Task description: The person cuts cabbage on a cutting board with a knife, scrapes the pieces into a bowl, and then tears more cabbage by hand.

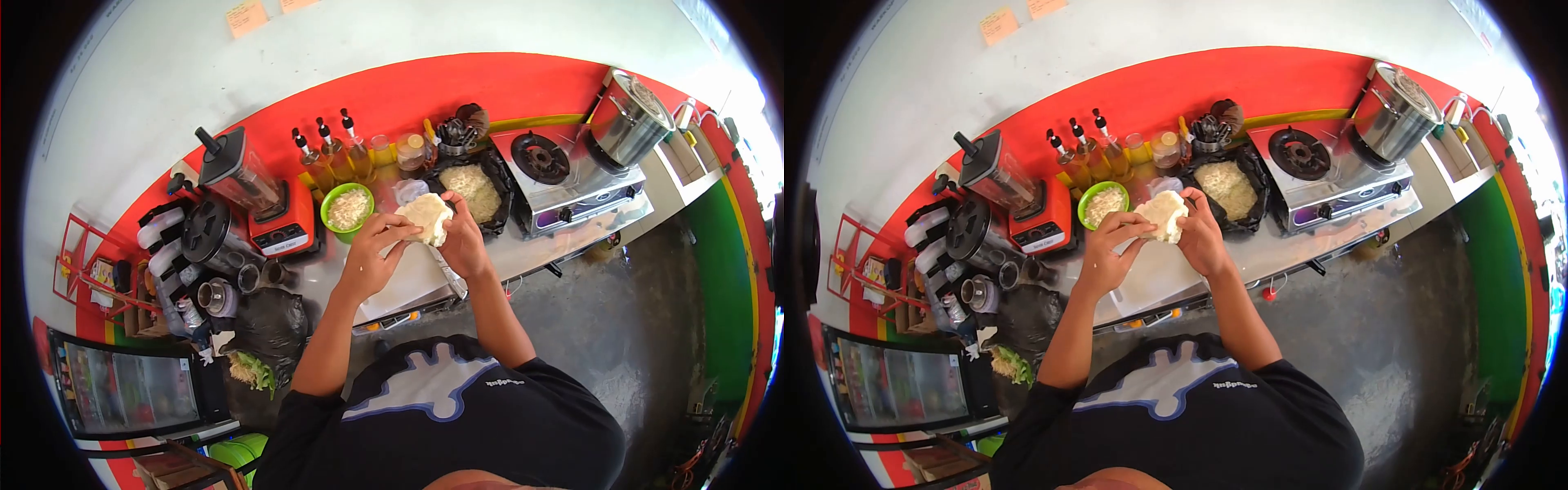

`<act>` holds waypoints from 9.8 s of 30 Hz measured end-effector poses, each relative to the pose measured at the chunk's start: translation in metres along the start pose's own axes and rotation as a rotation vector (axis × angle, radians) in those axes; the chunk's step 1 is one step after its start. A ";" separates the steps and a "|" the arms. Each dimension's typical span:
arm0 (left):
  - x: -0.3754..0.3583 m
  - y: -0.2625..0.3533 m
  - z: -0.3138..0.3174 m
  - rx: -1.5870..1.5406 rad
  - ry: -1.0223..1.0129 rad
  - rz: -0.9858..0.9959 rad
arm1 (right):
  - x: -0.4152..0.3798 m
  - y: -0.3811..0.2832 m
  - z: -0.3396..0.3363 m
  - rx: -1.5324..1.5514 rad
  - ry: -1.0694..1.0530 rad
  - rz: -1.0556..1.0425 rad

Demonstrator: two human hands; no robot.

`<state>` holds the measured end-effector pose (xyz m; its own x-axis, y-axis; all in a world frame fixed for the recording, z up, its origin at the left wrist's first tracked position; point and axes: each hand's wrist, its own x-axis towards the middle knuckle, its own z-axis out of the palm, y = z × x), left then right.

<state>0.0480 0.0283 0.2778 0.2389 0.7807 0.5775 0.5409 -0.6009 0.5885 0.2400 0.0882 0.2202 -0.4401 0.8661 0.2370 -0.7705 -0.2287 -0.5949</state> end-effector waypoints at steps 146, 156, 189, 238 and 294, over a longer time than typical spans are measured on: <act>-0.020 -0.056 -0.036 -0.419 0.271 -0.169 | 0.017 0.011 0.087 -0.301 0.338 0.167; -0.019 -0.018 -0.033 -0.607 0.180 -0.293 | 0.013 0.009 0.067 -0.100 0.295 0.103; 0.008 -0.057 -0.056 -0.347 -0.054 -0.516 | 0.023 0.035 0.092 -0.797 0.142 -0.063; -0.014 -0.072 -0.057 -0.752 0.016 -0.442 | 0.005 0.043 0.095 -1.405 0.172 -0.535; -0.008 -0.014 -0.055 -0.358 -0.008 -0.033 | -0.021 0.014 0.101 -1.531 0.015 -0.587</act>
<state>-0.0062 0.0215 0.2964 0.2331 0.8011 0.5513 0.2316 -0.5963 0.7686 0.1915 0.0224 0.2840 -0.2582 0.6760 0.6901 0.3310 0.7330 -0.5942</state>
